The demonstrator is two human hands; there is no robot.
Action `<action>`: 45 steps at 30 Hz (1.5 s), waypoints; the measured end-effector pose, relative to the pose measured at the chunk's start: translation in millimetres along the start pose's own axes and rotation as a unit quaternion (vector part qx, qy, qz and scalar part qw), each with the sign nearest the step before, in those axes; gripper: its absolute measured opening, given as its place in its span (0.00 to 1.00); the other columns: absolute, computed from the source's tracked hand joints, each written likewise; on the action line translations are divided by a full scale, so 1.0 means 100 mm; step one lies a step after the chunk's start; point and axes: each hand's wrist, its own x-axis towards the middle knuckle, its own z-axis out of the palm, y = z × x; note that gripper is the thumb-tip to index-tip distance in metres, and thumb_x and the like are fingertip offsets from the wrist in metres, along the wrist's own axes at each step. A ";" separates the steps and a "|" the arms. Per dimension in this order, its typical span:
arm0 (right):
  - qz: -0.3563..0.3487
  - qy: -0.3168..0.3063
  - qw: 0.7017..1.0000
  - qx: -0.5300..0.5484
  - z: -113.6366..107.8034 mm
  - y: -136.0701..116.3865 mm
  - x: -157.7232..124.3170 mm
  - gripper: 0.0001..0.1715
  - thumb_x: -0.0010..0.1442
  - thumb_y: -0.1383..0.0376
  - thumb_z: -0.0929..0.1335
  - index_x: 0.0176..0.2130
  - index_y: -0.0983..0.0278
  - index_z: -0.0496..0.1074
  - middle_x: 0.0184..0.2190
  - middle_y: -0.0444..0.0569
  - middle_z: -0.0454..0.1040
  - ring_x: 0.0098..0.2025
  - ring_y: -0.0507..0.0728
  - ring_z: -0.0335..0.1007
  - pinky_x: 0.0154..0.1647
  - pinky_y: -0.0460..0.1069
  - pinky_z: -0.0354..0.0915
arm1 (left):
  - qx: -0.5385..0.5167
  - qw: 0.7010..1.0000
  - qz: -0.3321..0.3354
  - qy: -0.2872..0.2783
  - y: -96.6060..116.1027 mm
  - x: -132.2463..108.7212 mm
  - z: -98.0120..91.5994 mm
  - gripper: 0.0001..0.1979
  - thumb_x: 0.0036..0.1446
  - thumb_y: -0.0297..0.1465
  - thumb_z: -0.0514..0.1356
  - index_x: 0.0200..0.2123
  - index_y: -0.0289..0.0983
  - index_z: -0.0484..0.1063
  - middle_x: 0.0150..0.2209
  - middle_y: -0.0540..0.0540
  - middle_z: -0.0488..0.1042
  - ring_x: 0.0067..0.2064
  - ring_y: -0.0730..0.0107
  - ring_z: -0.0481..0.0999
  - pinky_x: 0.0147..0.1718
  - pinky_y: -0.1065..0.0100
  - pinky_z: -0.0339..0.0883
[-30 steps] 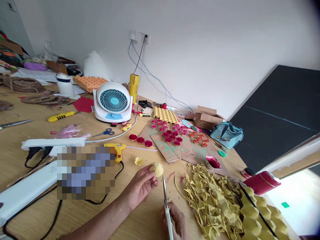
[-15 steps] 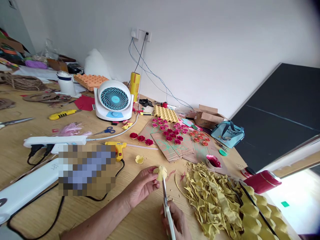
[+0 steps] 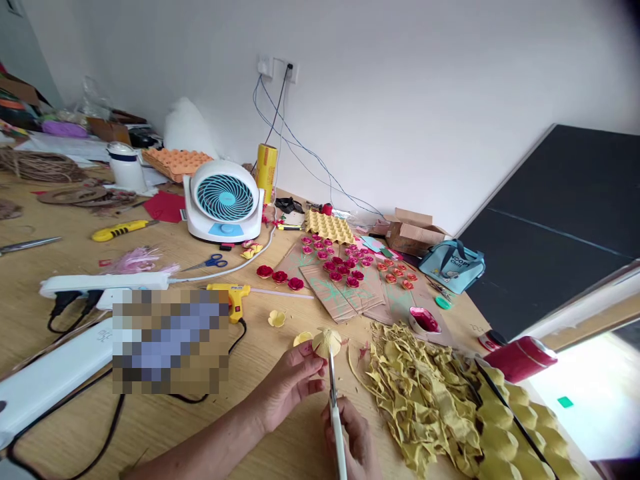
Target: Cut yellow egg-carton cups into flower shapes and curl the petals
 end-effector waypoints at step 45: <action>-0.005 -0.045 0.999 0.030 0.00 0.09 0.01 0.26 0.62 0.43 0.63 0.35 0.63 0.69 0.21 0.41 0.61 0.22 0.51 0.55 0.22 0.46 0.54 | 0.046 0.993 0.053 0.094 -0.04 -0.02 0.18 0.16 0.41 0.36 0.74 0.28 0.36 0.72 0.26 0.52 0.72 0.27 0.77 0.66 0.31 0.73 0.64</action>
